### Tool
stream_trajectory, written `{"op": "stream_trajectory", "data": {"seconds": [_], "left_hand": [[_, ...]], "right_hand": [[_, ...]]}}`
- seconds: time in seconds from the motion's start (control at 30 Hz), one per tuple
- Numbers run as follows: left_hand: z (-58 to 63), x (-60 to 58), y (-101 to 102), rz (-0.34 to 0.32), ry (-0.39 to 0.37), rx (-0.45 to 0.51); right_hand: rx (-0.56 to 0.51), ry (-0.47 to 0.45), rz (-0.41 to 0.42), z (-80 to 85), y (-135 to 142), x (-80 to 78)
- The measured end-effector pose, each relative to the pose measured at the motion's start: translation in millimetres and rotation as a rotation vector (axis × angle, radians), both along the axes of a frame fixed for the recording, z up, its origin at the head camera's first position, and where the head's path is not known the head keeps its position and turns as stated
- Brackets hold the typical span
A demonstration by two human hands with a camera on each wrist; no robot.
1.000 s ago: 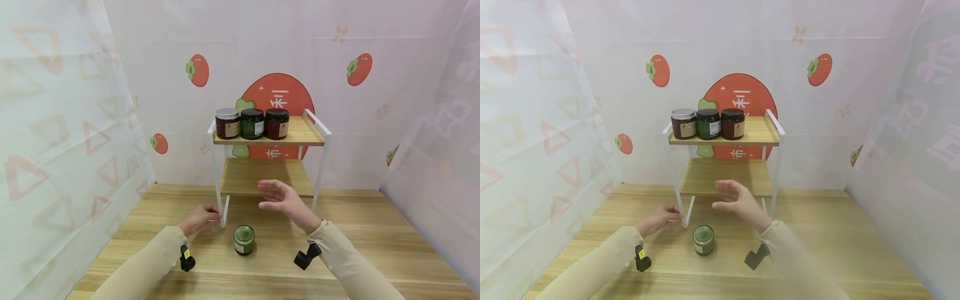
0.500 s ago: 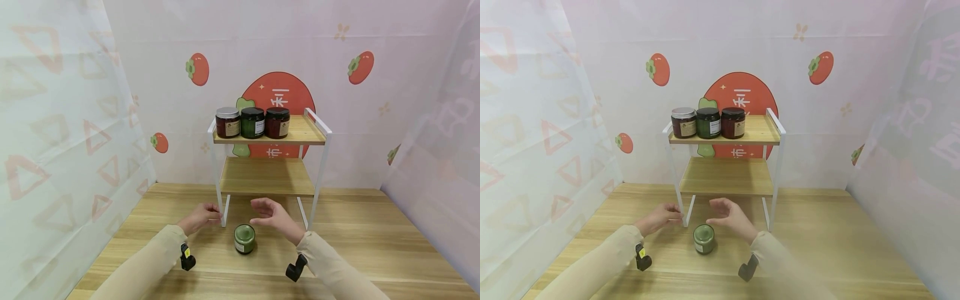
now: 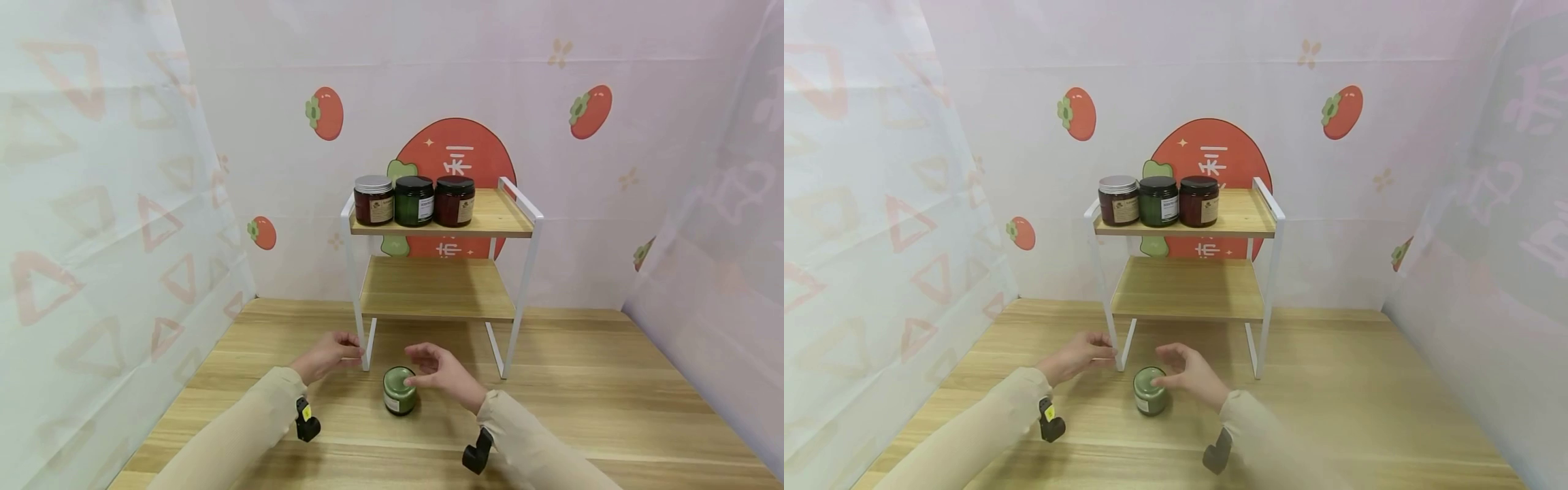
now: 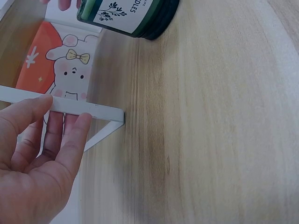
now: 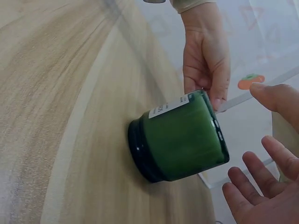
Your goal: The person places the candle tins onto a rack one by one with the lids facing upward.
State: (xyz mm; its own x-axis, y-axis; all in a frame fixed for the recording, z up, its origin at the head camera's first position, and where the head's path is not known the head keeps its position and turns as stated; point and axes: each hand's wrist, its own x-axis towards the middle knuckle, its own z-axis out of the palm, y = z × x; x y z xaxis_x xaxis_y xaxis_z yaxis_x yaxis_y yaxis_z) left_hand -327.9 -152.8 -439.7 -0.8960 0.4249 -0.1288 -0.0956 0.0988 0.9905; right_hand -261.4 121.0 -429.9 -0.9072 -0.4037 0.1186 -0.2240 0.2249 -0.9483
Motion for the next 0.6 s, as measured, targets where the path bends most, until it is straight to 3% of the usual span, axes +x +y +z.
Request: {"op": "stream_trajectory", "data": {"seconds": [0.6], "left_hand": [[1.6, 2.0, 0, 0.004, 0.004, -0.006]], "right_hand": [[0.01, -0.077, 0.04, -21.2, -6, -1.0]]}}
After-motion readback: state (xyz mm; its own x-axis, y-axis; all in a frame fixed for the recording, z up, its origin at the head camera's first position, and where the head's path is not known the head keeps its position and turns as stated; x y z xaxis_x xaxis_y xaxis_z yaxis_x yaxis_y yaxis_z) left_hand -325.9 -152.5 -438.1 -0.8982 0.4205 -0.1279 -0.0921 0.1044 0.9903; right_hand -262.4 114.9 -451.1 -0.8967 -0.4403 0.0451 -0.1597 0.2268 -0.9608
